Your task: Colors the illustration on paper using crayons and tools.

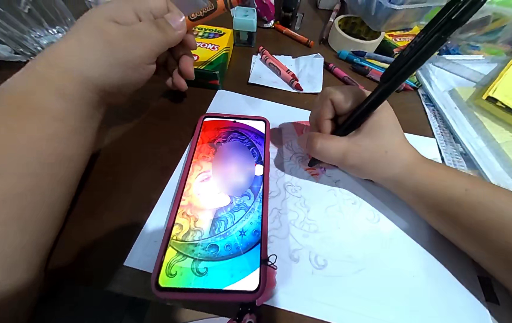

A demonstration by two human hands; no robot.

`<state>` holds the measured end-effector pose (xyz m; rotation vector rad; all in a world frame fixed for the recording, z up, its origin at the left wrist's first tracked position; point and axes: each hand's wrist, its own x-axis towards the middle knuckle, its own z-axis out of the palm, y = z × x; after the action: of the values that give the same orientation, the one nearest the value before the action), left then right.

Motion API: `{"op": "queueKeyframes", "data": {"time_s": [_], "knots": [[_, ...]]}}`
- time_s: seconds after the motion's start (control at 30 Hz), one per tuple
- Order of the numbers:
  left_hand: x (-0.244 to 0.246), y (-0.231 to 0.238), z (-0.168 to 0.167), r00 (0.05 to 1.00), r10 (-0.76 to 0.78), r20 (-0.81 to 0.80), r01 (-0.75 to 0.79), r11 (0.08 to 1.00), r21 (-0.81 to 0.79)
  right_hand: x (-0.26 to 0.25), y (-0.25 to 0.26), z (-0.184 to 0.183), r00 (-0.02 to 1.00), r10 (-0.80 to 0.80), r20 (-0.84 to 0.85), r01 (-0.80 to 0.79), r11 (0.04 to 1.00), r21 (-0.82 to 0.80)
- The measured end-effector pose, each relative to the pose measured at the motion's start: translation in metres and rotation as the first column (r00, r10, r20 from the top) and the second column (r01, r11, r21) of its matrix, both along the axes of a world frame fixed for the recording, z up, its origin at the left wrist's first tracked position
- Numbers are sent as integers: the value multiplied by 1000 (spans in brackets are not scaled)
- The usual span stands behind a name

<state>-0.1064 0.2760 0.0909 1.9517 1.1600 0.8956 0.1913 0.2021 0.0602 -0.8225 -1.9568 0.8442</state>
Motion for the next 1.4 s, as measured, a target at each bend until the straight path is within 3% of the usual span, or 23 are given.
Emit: {"op": "queueKeyframes", "data": {"time_s": [0.67, 1.4], "knots": [[-3, 1, -2, 999, -37, -28, 37, 999, 6, -3, -2, -2, 998, 44, 43, -48, 994, 98], [-2, 0, -1, 999, -23, -24, 23, 1000, -15, -2, -2, -2, 998, 44, 36, -47, 995, 91]]}}
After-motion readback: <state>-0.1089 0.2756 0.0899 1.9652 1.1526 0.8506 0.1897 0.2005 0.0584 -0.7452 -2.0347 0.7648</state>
